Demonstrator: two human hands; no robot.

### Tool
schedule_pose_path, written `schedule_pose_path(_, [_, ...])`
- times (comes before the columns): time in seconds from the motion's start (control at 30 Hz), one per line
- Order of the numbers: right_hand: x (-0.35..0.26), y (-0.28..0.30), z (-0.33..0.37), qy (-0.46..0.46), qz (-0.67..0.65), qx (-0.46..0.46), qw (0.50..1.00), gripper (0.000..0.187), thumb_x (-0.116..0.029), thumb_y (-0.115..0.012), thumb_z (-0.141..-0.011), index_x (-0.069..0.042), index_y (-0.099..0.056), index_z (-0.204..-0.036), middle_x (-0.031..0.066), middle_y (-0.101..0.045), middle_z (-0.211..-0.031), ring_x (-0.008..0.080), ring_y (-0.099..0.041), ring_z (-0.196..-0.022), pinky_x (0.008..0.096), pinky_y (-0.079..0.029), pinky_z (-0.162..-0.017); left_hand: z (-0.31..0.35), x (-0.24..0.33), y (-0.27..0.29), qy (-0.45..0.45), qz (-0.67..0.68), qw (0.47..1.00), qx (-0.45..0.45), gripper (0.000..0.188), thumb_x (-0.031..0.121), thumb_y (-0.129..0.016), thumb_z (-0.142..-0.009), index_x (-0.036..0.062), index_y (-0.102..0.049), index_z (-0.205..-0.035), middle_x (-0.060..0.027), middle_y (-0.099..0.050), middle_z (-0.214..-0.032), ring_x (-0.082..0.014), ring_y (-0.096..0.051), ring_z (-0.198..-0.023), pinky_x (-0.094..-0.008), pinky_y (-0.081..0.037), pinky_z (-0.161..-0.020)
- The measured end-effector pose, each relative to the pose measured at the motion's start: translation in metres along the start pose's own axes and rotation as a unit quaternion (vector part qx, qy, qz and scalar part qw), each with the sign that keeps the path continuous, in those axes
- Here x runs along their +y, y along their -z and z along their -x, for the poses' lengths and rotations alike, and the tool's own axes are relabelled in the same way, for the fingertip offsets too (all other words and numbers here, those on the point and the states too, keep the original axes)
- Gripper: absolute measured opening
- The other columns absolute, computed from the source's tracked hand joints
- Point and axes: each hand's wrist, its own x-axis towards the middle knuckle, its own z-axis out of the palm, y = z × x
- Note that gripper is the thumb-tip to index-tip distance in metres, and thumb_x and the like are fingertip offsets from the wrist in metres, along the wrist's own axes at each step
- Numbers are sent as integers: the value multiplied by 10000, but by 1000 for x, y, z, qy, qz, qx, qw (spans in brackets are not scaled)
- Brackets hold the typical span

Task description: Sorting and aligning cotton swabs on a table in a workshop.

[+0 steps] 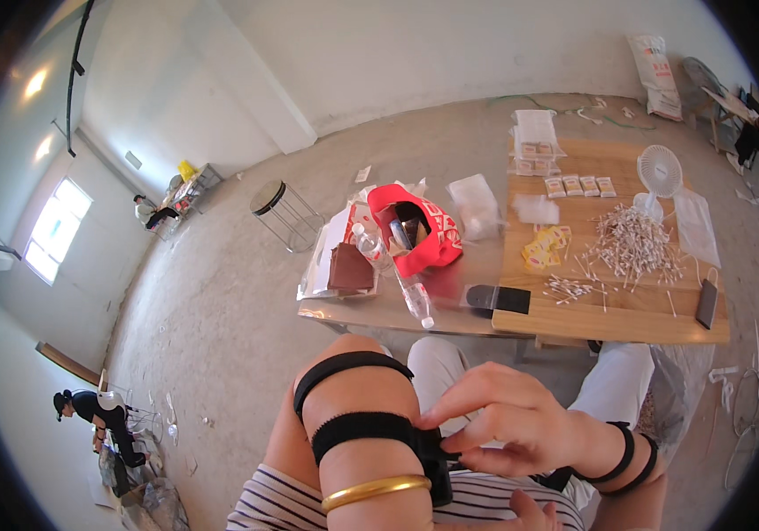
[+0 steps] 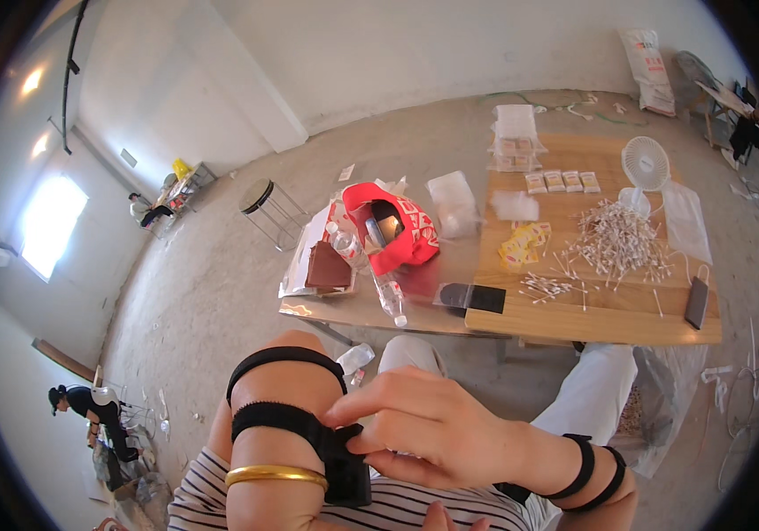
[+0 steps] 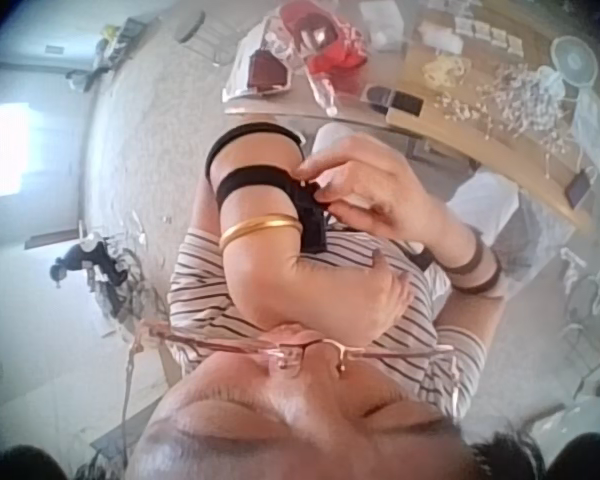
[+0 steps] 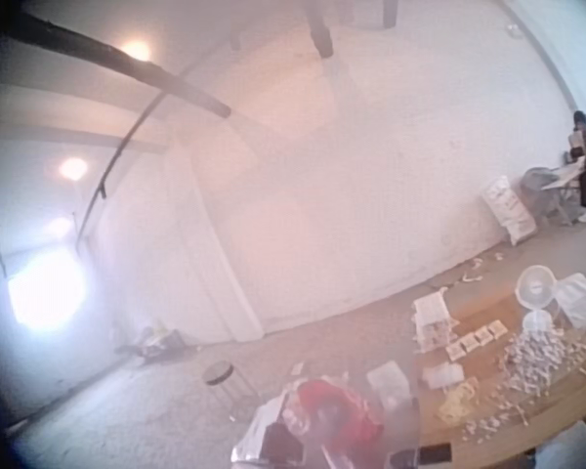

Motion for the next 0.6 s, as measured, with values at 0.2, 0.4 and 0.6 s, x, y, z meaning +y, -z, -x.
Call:
schedule_pose_path(0.2, [-1,9,-23,-43,-68,-30,996,187,-21,-727,-853,-80,-646,-1011,88,-692,-1088,263,-653,-951,374,-499,-828,-2,4,-7,7,0,1000,25,462,282,-505,-917,-105,-670,-1107,-285,-699,-1008,-355,-699,-753,-491,-572,-648])
schedule_pose_path(0.4, [9,15,-36,-71,-136,-77,985,183,-18,-708,-877,-48,-627,-1038,73,-651,-1019,247,-637,-934,347,-492,-822,-6,14,-21,12,2,999,45,466,287,-505,-917,-105,-669,-1108,-286,-699,-1009,-355,-699,-752,-491,-573,-648])
schedule_pose_path(0.6, [15,9,-44,-85,-158,-70,981,187,-23,-723,-870,-39,-632,-1033,69,-626,-957,226,-625,-865,345,-498,-757,-10,12,-27,17,2,998,65,470,292,-506,-918,-106,-669,-1110,-288,-699,-1009,-354,-699,-751,-492,-573,-648])
